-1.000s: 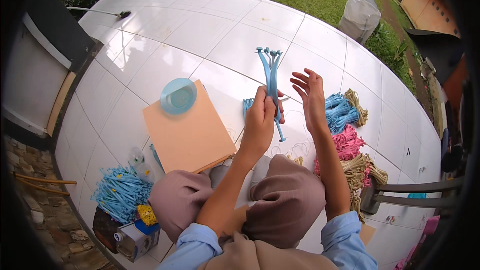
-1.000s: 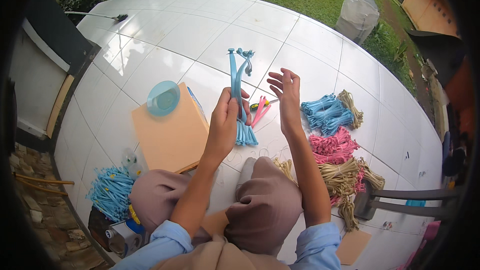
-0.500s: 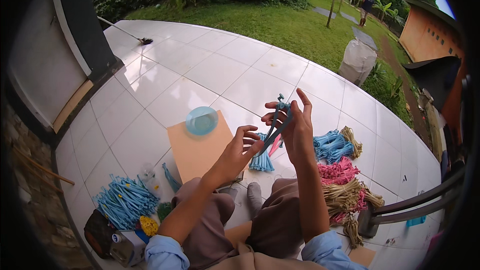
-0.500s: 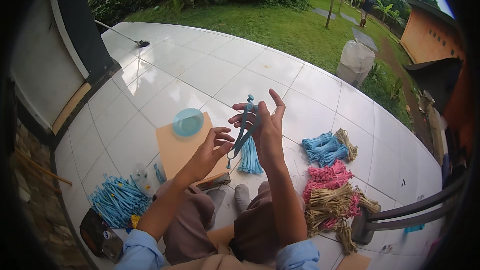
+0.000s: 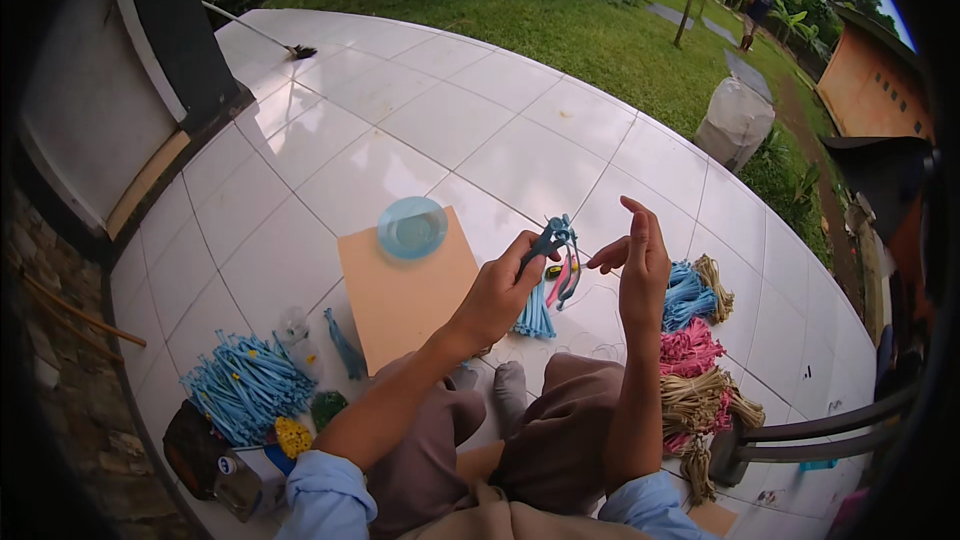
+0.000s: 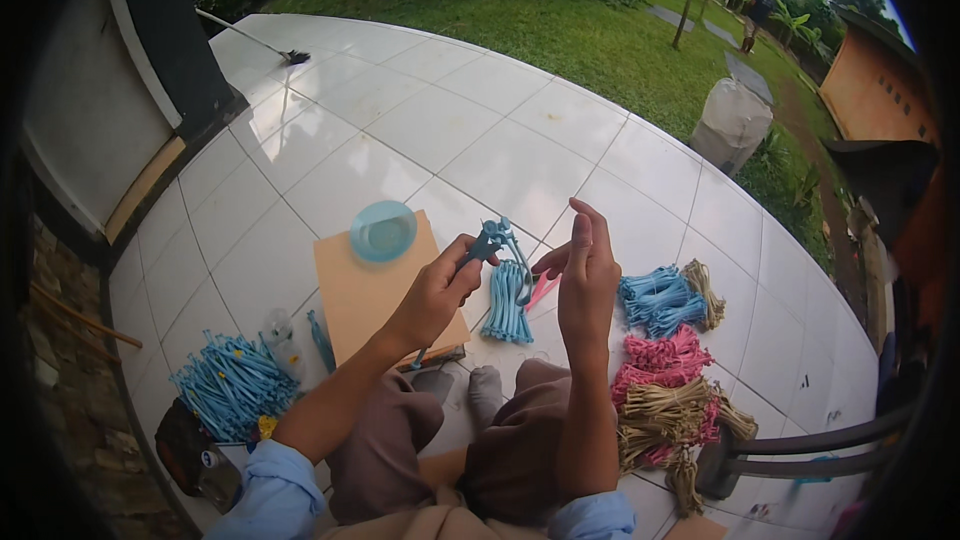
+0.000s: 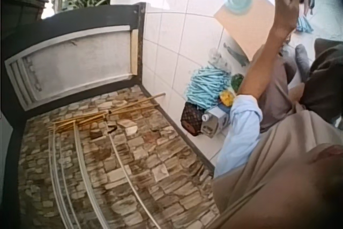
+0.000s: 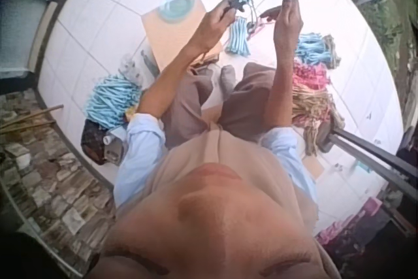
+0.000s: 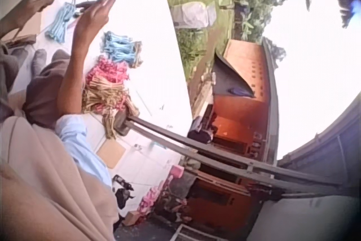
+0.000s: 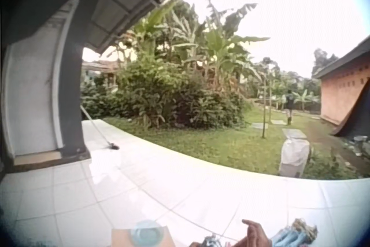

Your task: The person assembles small green flower-like components onto blue plastic strips, applying a liquid from a bowl, and then bundles groups of the finished strips together with string.

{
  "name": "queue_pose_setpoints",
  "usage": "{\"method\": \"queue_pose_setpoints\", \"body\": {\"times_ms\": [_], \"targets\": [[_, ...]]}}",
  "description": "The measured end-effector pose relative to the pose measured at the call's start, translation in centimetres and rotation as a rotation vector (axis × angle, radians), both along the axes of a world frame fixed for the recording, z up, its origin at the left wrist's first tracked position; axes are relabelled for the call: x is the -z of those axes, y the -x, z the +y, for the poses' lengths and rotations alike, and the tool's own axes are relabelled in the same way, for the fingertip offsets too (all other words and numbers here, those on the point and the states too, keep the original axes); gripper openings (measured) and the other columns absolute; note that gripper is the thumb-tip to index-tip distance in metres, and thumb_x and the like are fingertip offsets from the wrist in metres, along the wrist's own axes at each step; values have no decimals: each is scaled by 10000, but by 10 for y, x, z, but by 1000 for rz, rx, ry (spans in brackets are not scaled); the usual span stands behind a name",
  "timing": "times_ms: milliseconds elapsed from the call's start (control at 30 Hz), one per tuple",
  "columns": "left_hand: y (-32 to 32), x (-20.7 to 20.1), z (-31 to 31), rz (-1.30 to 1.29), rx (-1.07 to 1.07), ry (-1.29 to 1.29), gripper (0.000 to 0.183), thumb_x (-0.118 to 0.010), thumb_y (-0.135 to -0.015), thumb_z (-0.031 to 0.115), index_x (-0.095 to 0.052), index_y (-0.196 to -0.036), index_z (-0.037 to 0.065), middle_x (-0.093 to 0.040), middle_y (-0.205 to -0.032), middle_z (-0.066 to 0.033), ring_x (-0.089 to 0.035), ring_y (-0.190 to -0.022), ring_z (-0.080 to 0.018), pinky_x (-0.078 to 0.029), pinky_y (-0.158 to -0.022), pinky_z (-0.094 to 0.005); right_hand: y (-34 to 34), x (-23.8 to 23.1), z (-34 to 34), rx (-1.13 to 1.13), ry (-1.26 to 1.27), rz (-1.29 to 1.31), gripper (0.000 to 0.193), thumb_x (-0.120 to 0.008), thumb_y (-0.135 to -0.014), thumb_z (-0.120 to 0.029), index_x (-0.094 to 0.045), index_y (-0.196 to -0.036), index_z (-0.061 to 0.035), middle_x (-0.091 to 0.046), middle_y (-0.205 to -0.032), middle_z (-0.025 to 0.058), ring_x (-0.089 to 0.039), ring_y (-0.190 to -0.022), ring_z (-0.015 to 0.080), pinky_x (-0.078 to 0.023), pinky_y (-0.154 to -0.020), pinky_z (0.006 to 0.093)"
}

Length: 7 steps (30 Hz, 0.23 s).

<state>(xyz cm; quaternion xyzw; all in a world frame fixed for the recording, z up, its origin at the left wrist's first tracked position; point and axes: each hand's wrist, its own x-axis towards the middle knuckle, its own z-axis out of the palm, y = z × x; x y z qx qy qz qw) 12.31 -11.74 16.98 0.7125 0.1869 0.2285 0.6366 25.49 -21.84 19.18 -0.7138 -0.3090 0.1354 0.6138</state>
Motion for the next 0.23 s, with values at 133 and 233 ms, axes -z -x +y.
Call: {"method": "queue_pose_setpoints", "body": {"times_ms": [133, 233], "targets": [[-2, -5, -3, 49, 55, -13, 212, -467, -927, 280, -507, -980, 79, -342, -563, 53, -291, -514, -34, -257, -492, -192, -3, 22, 22, -77, -321, 53, 423, -340, -962, -370, -378, -1238, -51, -623, -795, 63, -569, -775, 104, -423, -707, 242], [-1, 0, -3, -10, 119, 116, 262, -488, -916, 318, -506, -982, 65, -366, -555, 40, -313, -514, -28, -271, -482, -216, 7, 26, 25, -219, -199, 254, 461, -347, -955, -390, -322, -1275, -58, -621, -896, 102, -568, -891, 150, -387, -852, 267]]}}
